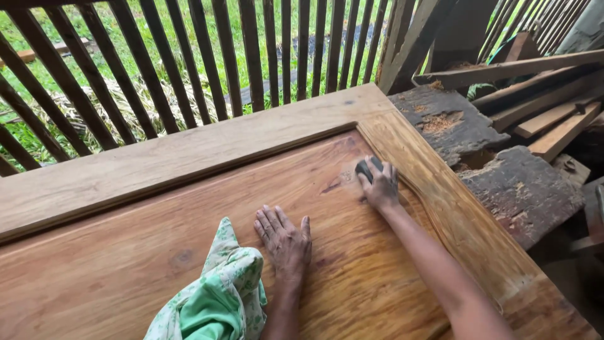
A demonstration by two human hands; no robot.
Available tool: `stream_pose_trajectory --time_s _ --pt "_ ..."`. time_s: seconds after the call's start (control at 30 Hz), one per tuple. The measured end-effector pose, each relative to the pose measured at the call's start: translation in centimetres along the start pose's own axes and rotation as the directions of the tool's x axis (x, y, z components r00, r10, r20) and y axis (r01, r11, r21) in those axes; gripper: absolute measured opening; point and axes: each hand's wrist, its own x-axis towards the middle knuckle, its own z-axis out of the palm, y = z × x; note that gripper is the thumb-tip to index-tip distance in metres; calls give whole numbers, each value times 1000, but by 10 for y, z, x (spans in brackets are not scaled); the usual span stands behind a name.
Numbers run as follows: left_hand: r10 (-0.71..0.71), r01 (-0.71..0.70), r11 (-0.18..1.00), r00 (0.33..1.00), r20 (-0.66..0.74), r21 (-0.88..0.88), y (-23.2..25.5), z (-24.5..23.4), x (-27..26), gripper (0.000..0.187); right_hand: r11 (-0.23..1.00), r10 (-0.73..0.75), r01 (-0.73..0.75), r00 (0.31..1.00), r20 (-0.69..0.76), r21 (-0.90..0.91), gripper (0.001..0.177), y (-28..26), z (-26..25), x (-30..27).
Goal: Sanding the surface of a wooden door using sandpaper and wiping it with a cloth.
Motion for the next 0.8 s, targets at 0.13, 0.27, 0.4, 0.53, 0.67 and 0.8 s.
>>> stream_pose_trajectory --time_s 0.13,0.27,0.4,0.53,0.67,0.8 --pt "-12 12 1000 1000 1 -5 0 4 -2 84 1000 -29 30 999 30 -9 61 10 6 14" --pt "12 -12 1000 1000 -18 1 0 3 1 83 997 -20 15 998 -64 -81 61 19 26 36" --pt "21 -19 999 999 -49 38 -1 5 -1 83 996 -74 72 997 -33 -60 63 9 11 -9" --pt "28 -27 999 998 -49 21 -1 7 -1 83 993 -96 94 995 -33 -73 63 17 16 8" --pt "18 -18 1000 999 -44 15 0 5 1 84 979 -134 110 982 -133 -174 61 22 28 32" --pt "-3 4 1000 1000 -29 27 0 1 -2 84 978 -169 152 979 -115 -142 61 8 7 -12"
